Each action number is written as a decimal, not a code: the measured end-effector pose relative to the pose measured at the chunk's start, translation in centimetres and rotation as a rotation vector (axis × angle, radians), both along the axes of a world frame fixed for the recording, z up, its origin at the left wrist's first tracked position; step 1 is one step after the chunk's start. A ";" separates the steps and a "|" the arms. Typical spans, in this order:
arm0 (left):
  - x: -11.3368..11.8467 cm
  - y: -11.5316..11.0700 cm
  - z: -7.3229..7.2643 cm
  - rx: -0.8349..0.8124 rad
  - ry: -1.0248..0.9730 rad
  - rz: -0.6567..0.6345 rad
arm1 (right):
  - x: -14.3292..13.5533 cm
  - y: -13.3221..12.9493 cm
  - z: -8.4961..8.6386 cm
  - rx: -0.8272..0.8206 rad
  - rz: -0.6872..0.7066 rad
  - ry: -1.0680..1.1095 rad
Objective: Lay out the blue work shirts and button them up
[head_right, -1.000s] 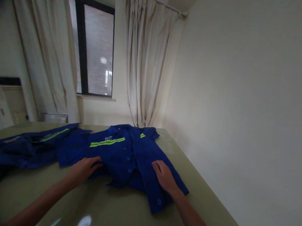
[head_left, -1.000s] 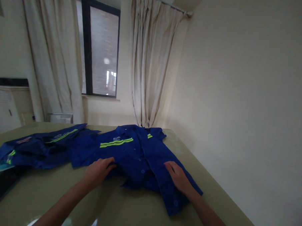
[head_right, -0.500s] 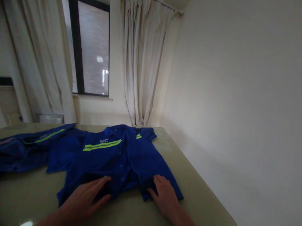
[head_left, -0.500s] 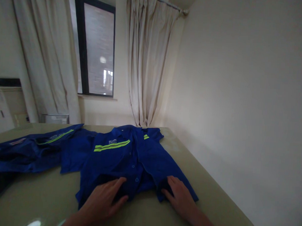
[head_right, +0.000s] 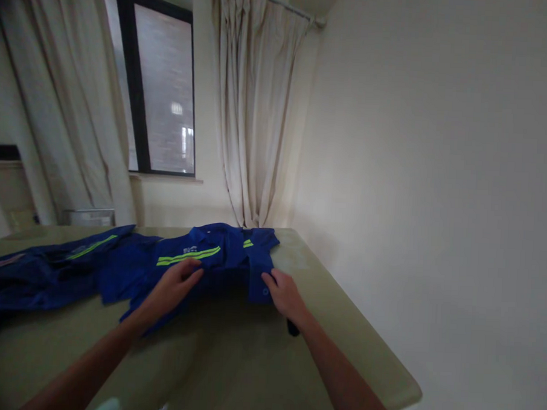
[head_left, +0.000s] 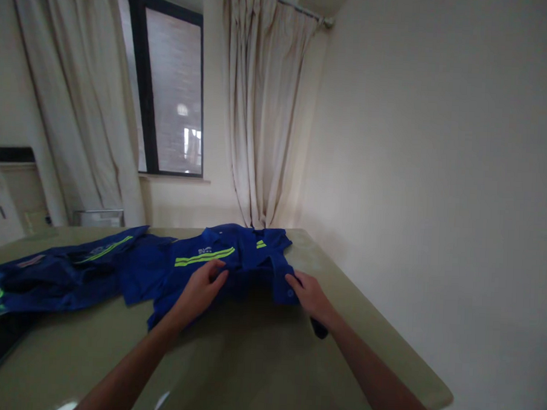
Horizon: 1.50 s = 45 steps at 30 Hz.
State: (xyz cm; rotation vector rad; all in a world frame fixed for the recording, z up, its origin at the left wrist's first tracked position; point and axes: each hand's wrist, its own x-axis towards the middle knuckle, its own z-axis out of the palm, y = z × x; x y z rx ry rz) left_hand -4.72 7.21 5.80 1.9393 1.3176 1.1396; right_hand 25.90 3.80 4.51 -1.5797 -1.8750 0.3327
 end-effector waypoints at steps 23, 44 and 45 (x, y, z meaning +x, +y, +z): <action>-8.0 -1.6 -9.0 0.087 0.816 -0.296 | 3.7 -2.1 -7.4 -0.198 0.037 -0.441; -8.6 2.9 -4.4 0.079 0.586 0.158 | 6.8 -3.2 -4.4 -0.060 -0.178 -0.299; -10.0 4.4 -4.7 0.104 0.642 0.323 | 7.5 -0.9 -3.7 -0.059 -0.212 -0.242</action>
